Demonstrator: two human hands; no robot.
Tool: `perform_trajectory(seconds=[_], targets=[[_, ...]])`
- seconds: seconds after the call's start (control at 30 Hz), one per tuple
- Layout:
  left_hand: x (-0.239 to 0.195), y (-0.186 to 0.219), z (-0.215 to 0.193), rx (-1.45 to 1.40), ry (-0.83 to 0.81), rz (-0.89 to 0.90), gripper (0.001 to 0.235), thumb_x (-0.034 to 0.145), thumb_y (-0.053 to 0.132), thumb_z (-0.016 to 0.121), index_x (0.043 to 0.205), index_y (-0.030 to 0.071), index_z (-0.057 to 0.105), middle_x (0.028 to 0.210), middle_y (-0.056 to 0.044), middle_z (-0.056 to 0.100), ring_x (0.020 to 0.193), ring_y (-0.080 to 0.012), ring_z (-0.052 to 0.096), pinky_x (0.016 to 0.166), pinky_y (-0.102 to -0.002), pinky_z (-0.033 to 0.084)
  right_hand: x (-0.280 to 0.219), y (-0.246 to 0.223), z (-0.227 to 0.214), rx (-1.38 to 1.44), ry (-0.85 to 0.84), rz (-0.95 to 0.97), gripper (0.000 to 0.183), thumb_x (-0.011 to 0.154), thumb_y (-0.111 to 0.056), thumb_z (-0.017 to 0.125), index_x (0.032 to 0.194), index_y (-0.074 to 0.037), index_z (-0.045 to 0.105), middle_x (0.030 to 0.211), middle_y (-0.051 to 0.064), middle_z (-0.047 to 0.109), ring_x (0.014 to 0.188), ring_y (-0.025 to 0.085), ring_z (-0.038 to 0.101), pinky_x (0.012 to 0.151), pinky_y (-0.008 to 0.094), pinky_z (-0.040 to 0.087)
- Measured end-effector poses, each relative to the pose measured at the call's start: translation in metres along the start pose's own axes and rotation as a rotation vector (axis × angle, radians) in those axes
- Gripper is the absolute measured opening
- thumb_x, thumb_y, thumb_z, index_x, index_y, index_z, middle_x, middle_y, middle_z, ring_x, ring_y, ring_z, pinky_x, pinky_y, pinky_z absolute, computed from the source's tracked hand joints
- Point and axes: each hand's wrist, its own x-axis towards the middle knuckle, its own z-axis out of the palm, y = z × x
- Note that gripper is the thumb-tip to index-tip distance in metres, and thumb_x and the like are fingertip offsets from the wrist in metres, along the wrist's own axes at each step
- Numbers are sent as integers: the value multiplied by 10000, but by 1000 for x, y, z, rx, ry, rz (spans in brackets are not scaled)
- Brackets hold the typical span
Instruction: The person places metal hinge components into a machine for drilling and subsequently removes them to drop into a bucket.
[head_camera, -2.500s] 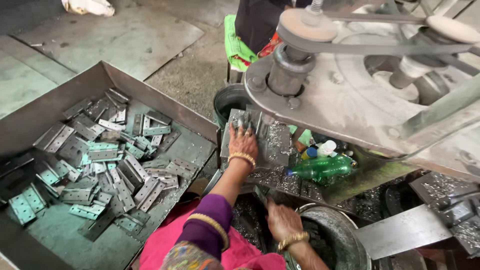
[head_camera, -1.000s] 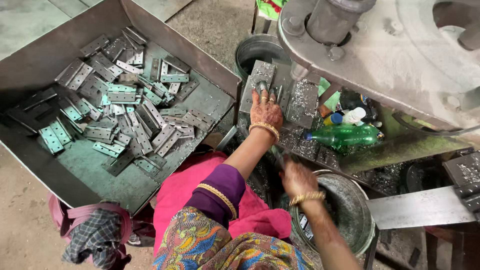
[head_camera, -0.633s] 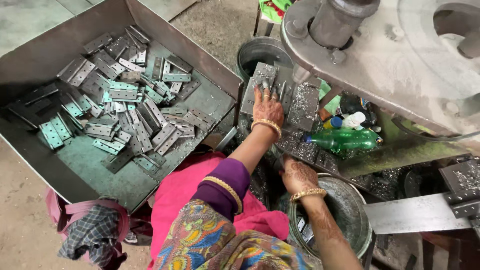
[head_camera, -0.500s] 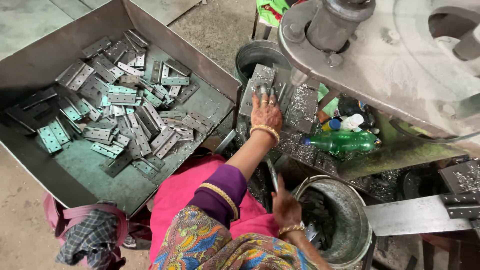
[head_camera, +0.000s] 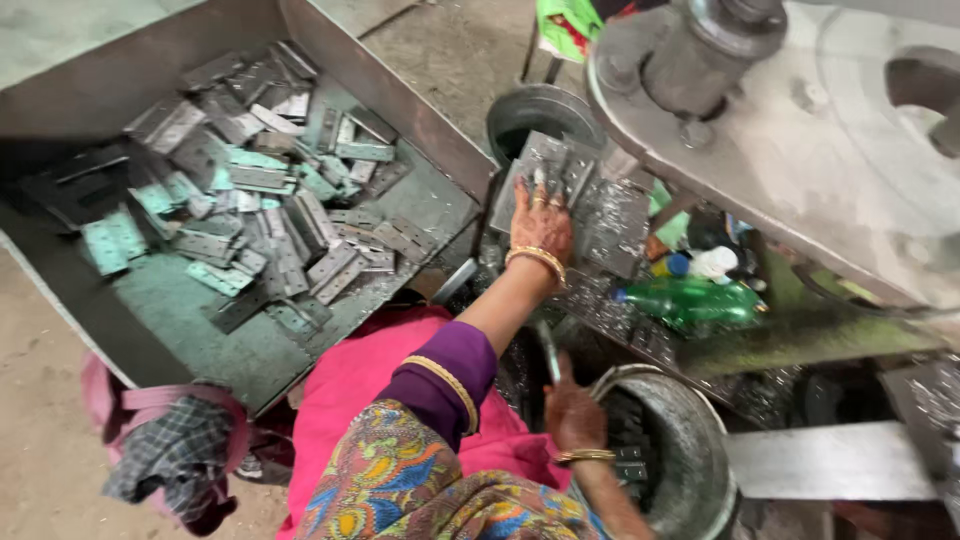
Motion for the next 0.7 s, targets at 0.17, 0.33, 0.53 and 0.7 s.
perform_trajectory(seconds=[0.17,0.33,0.53,0.7], targets=[[14,5,-8,7,-79,0,482,1017,275,397,1467,166,530,1652,-78,317,1556,-373,169,1186,-685,-53,65,32,-46,-195,16,-302,364,955,-289,640,1279,-147,553,916,225,739,863,418,721,738,555,567],[29,21,-2,20,-42,-42,488,1029,316,382,1463,133,508,1639,-81,315,1534,-362,185,1162,-698,-58,14,40,39,-44,189,-196,618,948,-294,593,1506,-112,399,758,226,713,687,428,696,621,578,540],[18,-21,52,-340,467,-119,367,988,181,441,1280,138,659,1457,-73,559,1434,-294,426,1170,-629,228,30,47,4,-121,24,-109,651,962,-309,610,1552,-207,357,752,213,716,698,430,703,624,586,531],[-26,-135,156,-432,431,-465,358,1006,139,463,1297,215,657,1353,-29,635,1301,-264,559,1094,-536,406,13,28,13,-128,26,-62,779,941,-311,590,1627,-232,229,744,202,724,683,407,716,617,558,554]])
